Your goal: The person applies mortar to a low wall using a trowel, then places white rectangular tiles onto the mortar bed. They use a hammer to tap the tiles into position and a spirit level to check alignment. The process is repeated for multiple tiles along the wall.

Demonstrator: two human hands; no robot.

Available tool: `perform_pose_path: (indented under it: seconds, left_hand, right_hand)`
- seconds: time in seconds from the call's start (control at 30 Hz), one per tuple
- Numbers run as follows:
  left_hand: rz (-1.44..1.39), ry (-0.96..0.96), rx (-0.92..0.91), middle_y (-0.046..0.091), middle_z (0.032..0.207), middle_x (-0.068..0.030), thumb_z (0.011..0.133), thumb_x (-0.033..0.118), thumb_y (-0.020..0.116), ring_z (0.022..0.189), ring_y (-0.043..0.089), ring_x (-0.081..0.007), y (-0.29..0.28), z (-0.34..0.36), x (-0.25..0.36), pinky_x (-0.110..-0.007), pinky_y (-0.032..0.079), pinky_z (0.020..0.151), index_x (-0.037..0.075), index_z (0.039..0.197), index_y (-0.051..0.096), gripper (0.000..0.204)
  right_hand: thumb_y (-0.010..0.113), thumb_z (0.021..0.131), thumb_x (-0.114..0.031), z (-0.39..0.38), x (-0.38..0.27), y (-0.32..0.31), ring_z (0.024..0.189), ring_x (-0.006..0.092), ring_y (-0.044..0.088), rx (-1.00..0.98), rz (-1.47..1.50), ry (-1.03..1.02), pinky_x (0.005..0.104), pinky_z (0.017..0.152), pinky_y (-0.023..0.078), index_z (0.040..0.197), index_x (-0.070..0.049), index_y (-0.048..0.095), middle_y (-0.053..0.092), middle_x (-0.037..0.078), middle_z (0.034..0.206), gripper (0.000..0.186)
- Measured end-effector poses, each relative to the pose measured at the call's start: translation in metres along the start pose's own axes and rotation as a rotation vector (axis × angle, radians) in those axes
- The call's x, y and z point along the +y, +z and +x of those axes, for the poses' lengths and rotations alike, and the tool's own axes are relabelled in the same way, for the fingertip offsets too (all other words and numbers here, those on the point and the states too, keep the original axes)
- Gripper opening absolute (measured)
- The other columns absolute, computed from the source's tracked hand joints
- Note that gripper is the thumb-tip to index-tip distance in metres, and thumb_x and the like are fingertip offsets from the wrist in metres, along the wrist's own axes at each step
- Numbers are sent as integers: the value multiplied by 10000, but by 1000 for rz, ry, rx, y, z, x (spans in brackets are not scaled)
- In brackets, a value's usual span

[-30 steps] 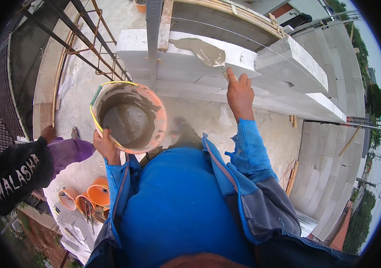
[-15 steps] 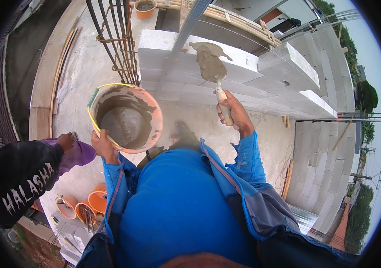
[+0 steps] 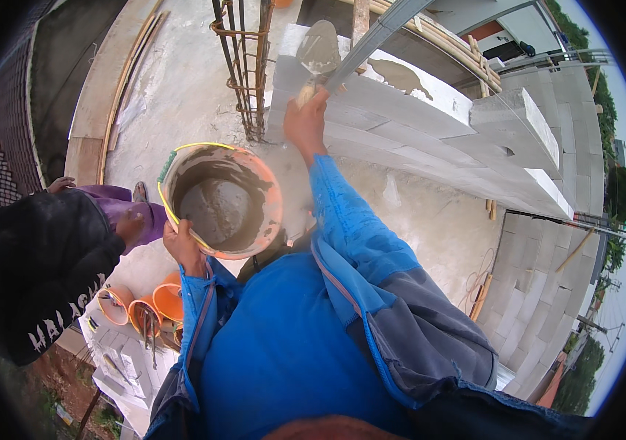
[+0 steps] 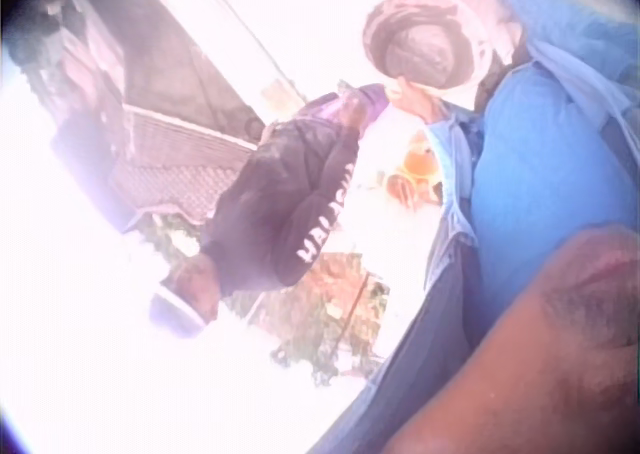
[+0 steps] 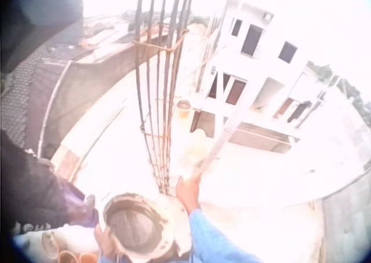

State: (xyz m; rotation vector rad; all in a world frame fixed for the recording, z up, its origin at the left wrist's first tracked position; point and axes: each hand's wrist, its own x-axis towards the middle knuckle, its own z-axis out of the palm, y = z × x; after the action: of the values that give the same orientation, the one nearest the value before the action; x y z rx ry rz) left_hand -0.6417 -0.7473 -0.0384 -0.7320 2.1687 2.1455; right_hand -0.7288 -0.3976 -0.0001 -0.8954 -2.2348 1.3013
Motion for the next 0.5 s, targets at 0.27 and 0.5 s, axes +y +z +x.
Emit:
perform_pose_path:
  seconds: [0.27,0.5]
  left_hand:
    - [97,-25,30,604,829,-10,848,31,634,723,544,-106,-11,17,-10,-268,443,677,14,934,652,89]
    - [-5,4,29,616,844,-11,862,36,633,742,567,-108,10,30,-38,-268,461,689,12,946,652,90]
  right_hand:
    - [609,1037,-161,-66,43,-27,1041,498,660,-140,-46,-47,574,933,521,1470,40,315,554,351,1253,562]
    - [472,1089,-369,46,-37,-77,651,165,570,-377,1027,481,311,535,510,1348,-97,536,613,83,938,381]
